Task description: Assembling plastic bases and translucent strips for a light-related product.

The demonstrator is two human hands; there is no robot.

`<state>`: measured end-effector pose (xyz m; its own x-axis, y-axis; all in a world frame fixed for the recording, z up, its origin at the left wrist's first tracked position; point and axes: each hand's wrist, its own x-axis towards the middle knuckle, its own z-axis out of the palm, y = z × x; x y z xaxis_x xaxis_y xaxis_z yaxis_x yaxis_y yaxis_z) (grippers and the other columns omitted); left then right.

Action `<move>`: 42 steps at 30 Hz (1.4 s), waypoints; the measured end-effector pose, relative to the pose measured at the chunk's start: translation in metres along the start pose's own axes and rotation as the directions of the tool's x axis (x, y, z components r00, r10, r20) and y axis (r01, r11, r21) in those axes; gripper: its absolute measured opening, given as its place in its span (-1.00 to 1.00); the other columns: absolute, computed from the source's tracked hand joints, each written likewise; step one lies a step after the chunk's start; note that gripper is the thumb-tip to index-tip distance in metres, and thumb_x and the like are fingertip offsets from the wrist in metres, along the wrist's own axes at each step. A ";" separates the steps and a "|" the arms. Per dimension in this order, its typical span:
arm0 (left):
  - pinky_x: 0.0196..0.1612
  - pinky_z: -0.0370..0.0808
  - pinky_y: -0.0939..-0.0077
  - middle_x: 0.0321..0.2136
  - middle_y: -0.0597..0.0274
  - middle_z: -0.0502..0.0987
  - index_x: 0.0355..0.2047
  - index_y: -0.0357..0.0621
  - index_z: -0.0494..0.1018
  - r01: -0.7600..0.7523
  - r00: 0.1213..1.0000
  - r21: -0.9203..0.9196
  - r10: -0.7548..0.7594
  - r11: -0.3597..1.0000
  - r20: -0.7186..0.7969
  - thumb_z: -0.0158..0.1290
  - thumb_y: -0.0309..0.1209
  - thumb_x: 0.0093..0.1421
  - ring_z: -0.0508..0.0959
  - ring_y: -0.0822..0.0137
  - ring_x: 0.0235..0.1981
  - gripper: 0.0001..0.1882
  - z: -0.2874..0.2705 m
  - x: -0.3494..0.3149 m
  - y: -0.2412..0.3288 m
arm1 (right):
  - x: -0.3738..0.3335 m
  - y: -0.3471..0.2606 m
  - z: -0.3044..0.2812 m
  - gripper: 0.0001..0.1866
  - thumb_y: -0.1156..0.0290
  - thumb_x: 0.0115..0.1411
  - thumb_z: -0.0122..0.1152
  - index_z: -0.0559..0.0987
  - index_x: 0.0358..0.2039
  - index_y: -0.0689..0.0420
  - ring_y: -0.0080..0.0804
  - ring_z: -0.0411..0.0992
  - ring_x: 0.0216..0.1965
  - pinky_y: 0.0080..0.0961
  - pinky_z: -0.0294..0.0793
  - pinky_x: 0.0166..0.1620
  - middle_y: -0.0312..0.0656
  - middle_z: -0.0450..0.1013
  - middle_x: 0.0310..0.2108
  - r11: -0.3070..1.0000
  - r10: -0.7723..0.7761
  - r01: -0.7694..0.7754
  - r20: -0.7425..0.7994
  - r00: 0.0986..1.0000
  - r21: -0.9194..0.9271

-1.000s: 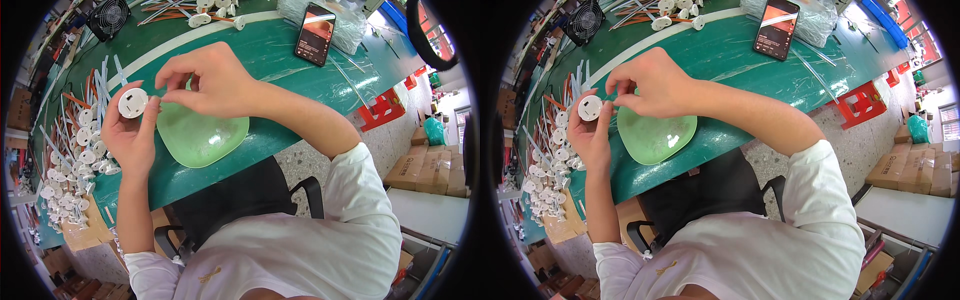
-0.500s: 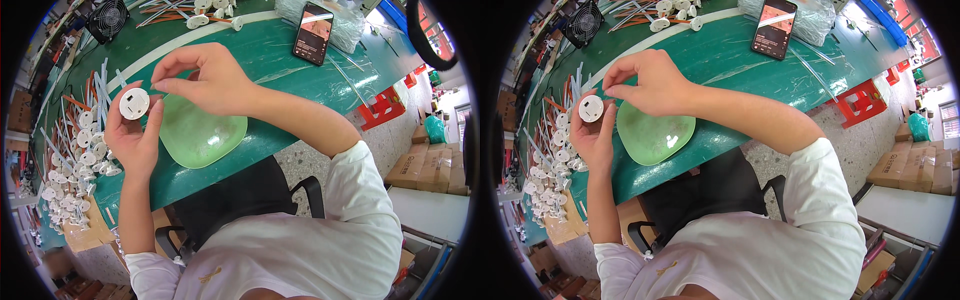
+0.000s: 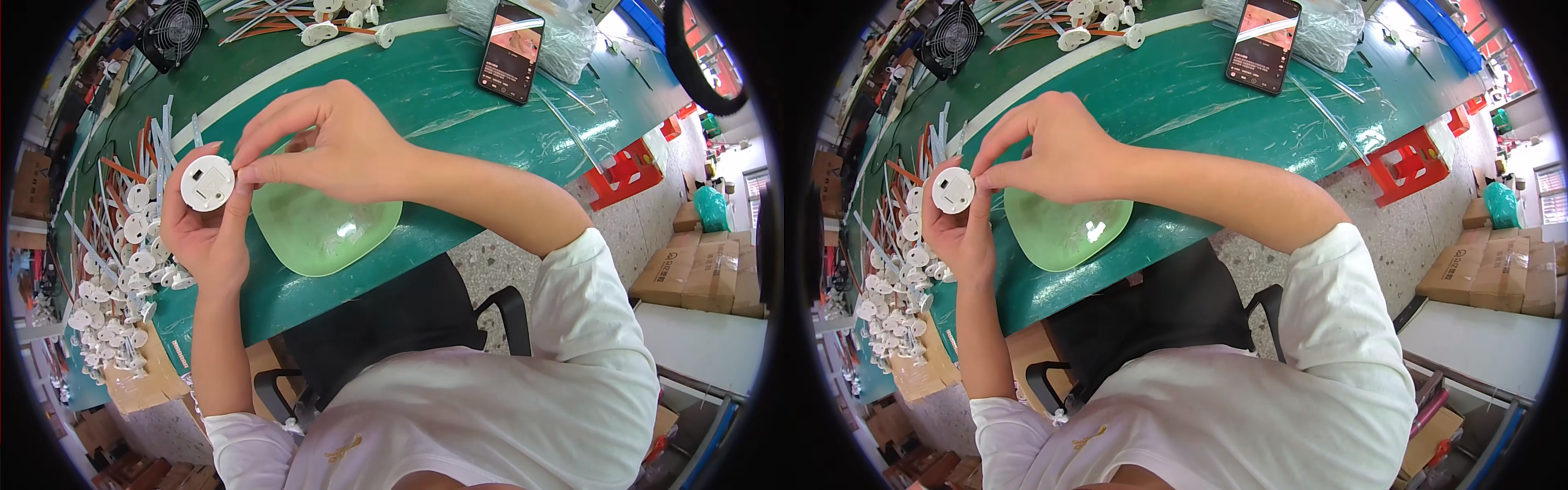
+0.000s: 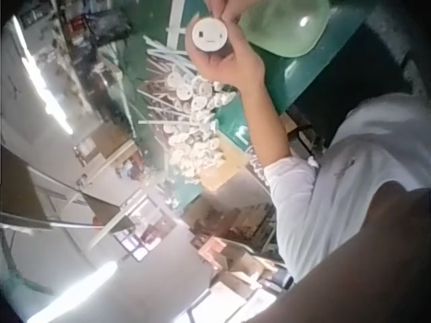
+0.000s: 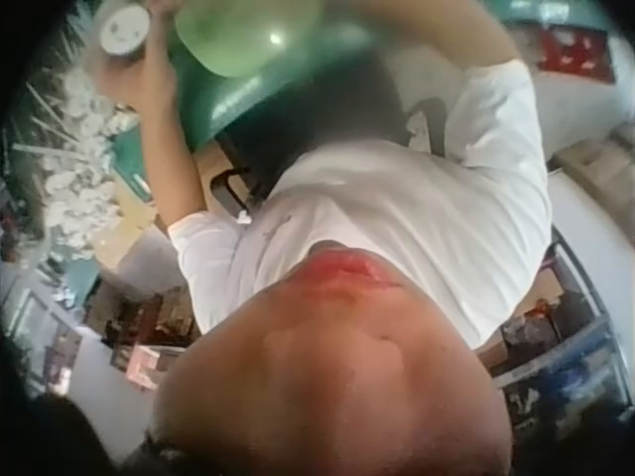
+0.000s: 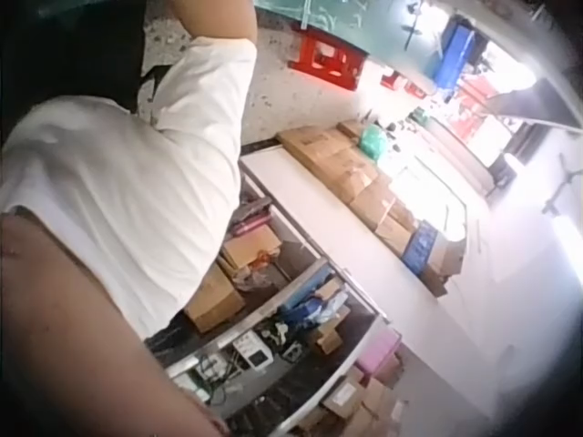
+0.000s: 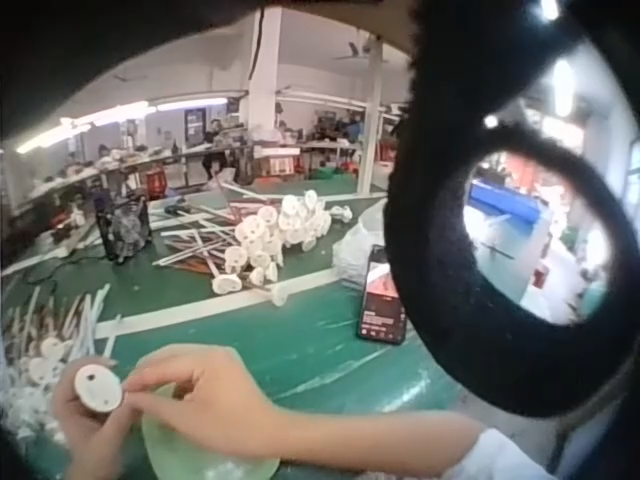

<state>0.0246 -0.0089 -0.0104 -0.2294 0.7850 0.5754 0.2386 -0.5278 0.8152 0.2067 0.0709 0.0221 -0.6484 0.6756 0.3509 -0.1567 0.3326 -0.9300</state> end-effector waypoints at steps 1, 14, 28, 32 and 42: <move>-0.07 0.57 0.49 -0.11 0.17 0.53 0.04 -0.30 0.41 -0.002 1.000 -0.035 0.003 0.999 0.008 0.23 -0.65 0.13 0.57 0.42 -0.14 -0.55 0.001 0.001 0.000 | 0.000 -0.001 -0.001 -0.88 0.44 0.06 0.42 0.75 -0.34 0.05 -0.49 0.53 -0.19 -0.53 0.52 -0.17 -0.23 0.61 -0.20 0.993 -0.064 0.062 -0.009 0.998 -0.104; -0.19 0.58 0.53 -0.28 0.18 0.59 0.01 -0.30 0.42 0.034 0.999 -0.094 -0.034 0.995 0.001 0.17 -0.67 0.17 0.60 0.43 -0.27 -0.62 0.001 0.003 0.000 | 0.002 0.008 -0.004 -0.92 0.44 0.07 0.38 0.70 -0.40 0.14 -0.48 0.58 -0.39 -0.57 0.57 -0.43 -0.25 0.62 -0.39 0.815 -0.430 0.397 0.020 0.903 -0.422; -0.13 0.58 0.49 -0.26 0.05 0.62 -0.03 -0.33 0.43 -0.183 0.982 0.166 0.188 0.969 -0.020 0.19 -0.69 0.16 0.65 0.32 -0.24 -0.65 0.003 -0.002 0.003 | -0.003 0.011 0.007 -0.93 0.50 0.02 0.37 0.65 -0.43 0.14 -0.47 0.54 -0.54 -0.60 0.52 -0.53 -0.24 0.59 -0.48 0.695 -0.586 0.489 -0.021 0.810 -0.527; -0.09 0.55 0.46 -0.17 -0.11 0.60 0.02 -0.39 0.39 -0.240 0.971 0.204 0.239 0.949 0.031 0.21 -0.68 0.13 0.64 0.25 -0.17 -0.57 0.002 -0.004 -0.001 | -0.005 0.008 0.007 -0.89 0.57 -0.02 0.37 0.62 -0.44 0.16 -0.42 0.54 -0.55 -0.58 0.52 -0.52 -0.21 0.57 -0.49 0.604 -0.680 0.544 -0.021 0.733 -0.582; -0.04 0.52 0.39 0.08 -0.24 0.48 0.30 -0.49 0.10 -0.335 0.919 0.131 0.293 0.933 0.263 -0.19 -0.39 0.41 0.60 0.15 -0.07 -0.46 0.005 0.004 -0.001 | -0.001 0.000 0.006 -0.82 0.70 -0.08 0.35 0.62 -0.42 0.22 -0.34 0.59 -0.50 -0.56 0.57 -0.45 -0.16 0.59 -0.48 0.478 -0.830 0.654 -0.058 0.555 -0.586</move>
<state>0.0279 -0.0037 -0.0087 0.1069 0.6524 0.7503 0.4234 -0.7127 0.5593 0.2030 0.0657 0.0214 -0.1866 0.1365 0.9729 -0.0628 0.9866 -0.1505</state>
